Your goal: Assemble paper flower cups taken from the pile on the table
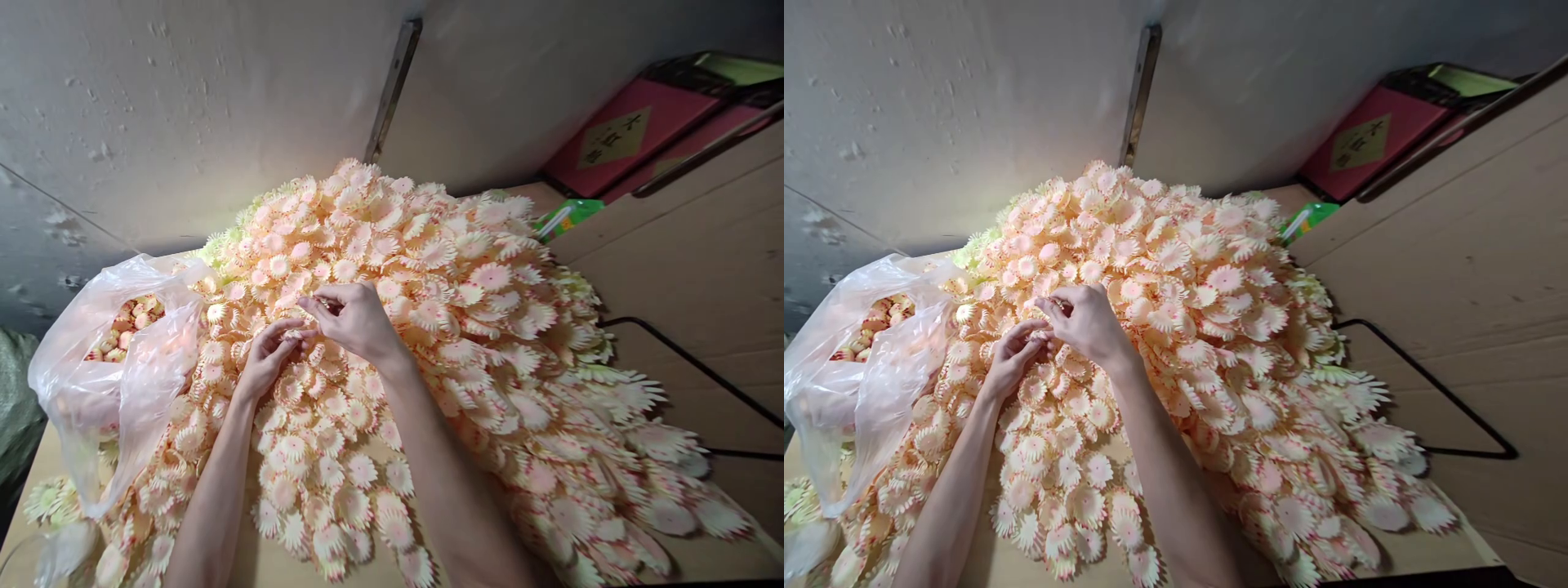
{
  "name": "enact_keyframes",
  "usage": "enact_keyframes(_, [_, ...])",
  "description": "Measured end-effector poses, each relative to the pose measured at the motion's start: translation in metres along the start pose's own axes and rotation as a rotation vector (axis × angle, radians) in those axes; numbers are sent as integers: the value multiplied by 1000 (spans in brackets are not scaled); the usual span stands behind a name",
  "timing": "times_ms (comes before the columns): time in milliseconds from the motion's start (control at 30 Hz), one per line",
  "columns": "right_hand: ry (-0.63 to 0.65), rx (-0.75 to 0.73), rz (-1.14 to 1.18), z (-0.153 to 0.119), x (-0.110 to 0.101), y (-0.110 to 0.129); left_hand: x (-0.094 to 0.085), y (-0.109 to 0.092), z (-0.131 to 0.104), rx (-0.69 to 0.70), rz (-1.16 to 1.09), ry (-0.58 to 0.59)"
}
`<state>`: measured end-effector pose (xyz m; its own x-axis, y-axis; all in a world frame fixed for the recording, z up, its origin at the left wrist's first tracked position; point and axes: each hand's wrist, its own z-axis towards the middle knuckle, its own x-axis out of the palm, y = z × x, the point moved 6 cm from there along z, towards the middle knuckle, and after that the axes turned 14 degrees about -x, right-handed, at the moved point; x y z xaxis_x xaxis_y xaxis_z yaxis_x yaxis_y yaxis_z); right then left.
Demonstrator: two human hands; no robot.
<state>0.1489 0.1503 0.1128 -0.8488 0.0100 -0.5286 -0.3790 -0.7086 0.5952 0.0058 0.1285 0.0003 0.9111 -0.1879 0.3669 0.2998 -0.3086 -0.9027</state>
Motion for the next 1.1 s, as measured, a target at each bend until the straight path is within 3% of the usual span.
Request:
enact_keyframes(267, [-101, -15, -196, 3, -14, 9, 4, -8, -5, 55, 62, 26])
enact_keyframes(433, [-89, 6, -163, 4, -16, 12, 9, -9, -8, 32, 36, 65])
enact_keyframes(567, [93, 49, -16, 1, -3, 3, 5, -9, -8, 10, 4, 71])
enact_keyframes(667, [324, 152, 73, -8, 15, -8, -5, -7, -6, 34, -48, 3])
enact_keyframes(733, [396, 211, 92, -12, 24, -13, -11, -4, -3, 50, -69, -48])
enact_keyframes(933, [430, 222, 69, -13, 33, -11, -12, -4, 0, 70, -16, -173])
enact_keyframes(1100, [378, 99, -39, -8, 31, -6, -9, -2, 1, 23, -95, -112])
